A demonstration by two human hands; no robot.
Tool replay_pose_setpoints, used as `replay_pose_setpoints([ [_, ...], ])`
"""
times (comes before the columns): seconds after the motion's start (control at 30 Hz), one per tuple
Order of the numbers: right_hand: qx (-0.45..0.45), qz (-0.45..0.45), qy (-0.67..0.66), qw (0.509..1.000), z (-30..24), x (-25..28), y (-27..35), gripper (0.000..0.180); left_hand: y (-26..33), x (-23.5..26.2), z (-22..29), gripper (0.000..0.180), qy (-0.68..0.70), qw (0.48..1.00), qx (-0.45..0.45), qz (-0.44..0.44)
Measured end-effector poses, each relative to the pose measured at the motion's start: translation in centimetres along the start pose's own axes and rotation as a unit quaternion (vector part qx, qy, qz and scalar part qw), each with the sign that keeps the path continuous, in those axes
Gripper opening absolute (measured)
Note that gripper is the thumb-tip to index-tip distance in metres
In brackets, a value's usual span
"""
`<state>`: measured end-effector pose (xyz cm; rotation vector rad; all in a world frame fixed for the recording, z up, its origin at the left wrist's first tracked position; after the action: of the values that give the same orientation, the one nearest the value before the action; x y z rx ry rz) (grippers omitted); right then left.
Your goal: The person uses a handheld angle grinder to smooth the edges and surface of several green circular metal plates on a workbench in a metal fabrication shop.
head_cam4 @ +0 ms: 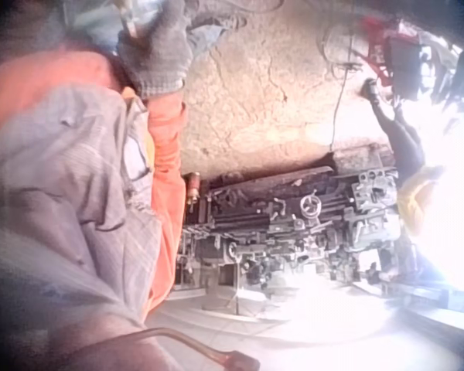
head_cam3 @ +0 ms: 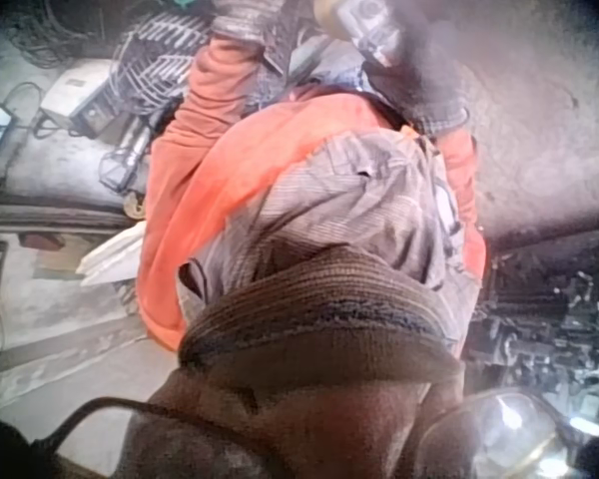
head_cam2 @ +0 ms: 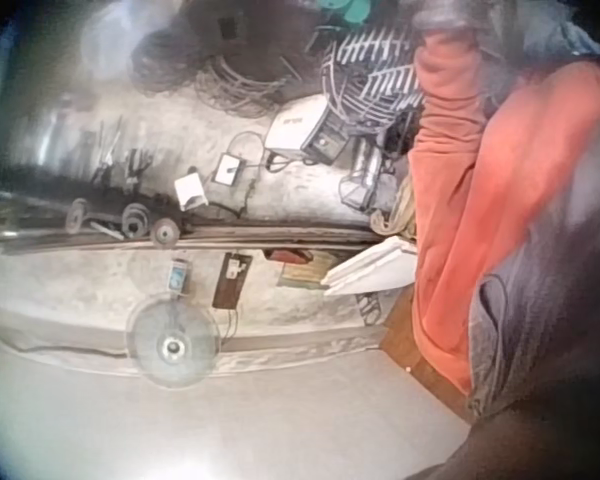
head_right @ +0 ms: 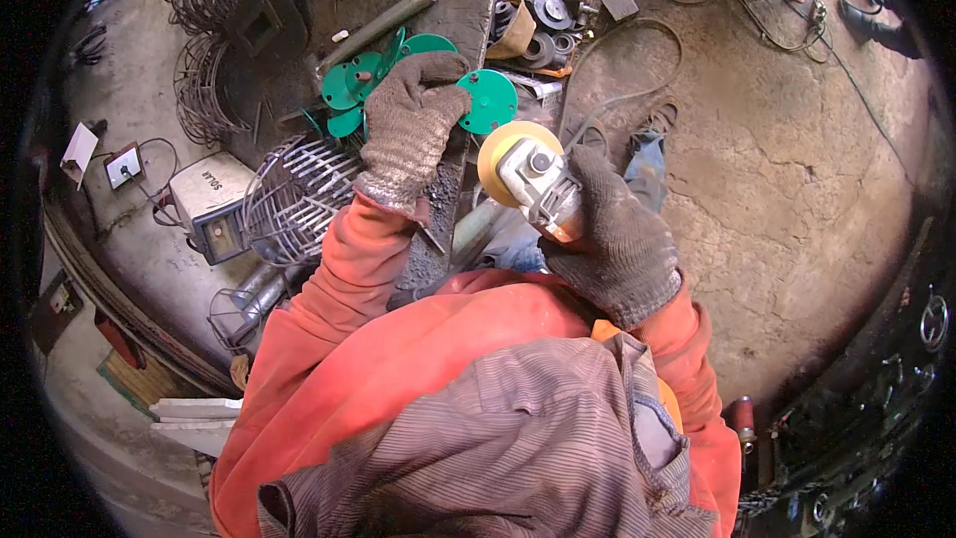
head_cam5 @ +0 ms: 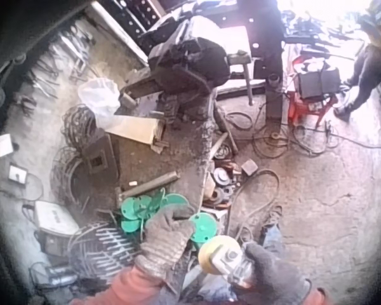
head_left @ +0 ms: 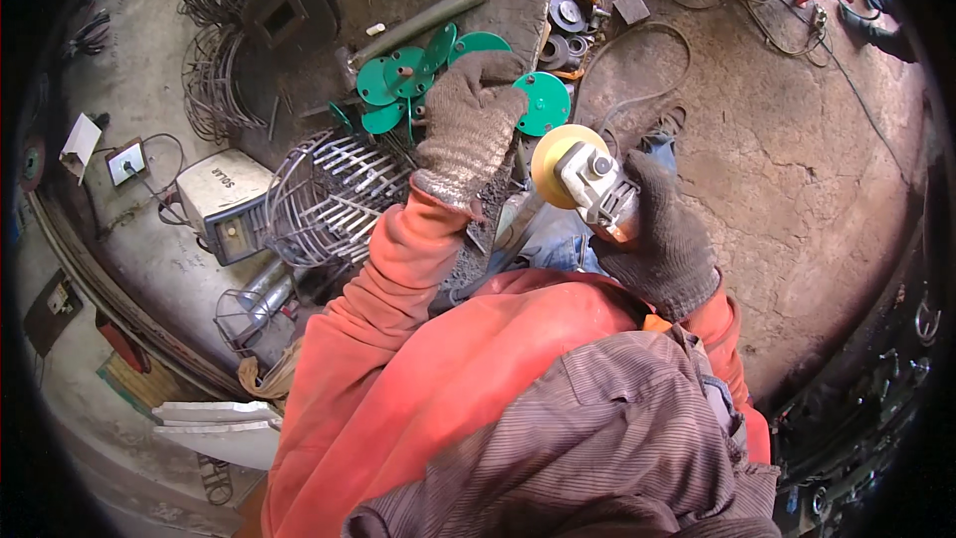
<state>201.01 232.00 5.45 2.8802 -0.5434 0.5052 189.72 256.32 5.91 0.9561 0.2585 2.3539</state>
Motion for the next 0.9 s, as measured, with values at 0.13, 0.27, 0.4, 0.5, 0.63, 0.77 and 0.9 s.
replay_pose_setpoints([
  [0.13, -0.017, -0.019, -0.001, 1.000, -0.6, 0.3, -0.5, 0.091, 0.1, 0.0, -0.2, 0.036, -0.005, 1.000, -0.004, 0.000],
  [0.27, -0.030, -0.022, -0.012, 0.999, -0.3, 0.2, -0.5, 0.090, 0.2, 0.1, 0.2, 0.036, -0.007, 1.000, -0.013, -0.003],
  [0.4, -0.022, -0.016, 0.009, 1.000, -0.7, 0.2, -0.9, 0.089, 0.3, 0.1, 0.4, 0.036, -0.006, 1.000, -0.001, -0.011],
  [0.5, -0.030, -0.026, 0.003, 0.999, -1.4, 0.5, -1.4, 0.086, 0.2, 0.1, 0.2, 0.036, 0.004, 1.000, 0.000, -0.013],
  [0.63, -0.053, -0.050, 0.000, 0.997, -2.0, 0.8, -1.7, 0.083, 0.4, 0.0, 0.1, 0.035, 0.039, 0.999, -0.008, -0.020],
  [0.77, 0.026, -0.020, 0.049, 0.998, -1.3, 0.1, -1.5, 0.095, 0.4, -0.1, 0.1, 0.035, 0.064, 0.998, 0.010, -0.028],
  [0.9, 0.029, -0.023, 0.046, 0.998, -0.8, -0.2, -1.1, 0.093, 0.4, -0.2, 0.2, 0.035, 0.060, 0.998, 0.002, -0.027],
])
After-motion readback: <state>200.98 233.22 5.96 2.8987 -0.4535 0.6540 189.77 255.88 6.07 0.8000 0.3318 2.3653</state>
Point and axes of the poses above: each hand's wrist, its own y-axis away from the middle knuckle, its own x-axis out of the back of the hand, z = x × y, the point moved 2 cm from there along -y, towards the middle knuckle, and after that the axes turned 7 degrees about x, right-handed, at the moved point
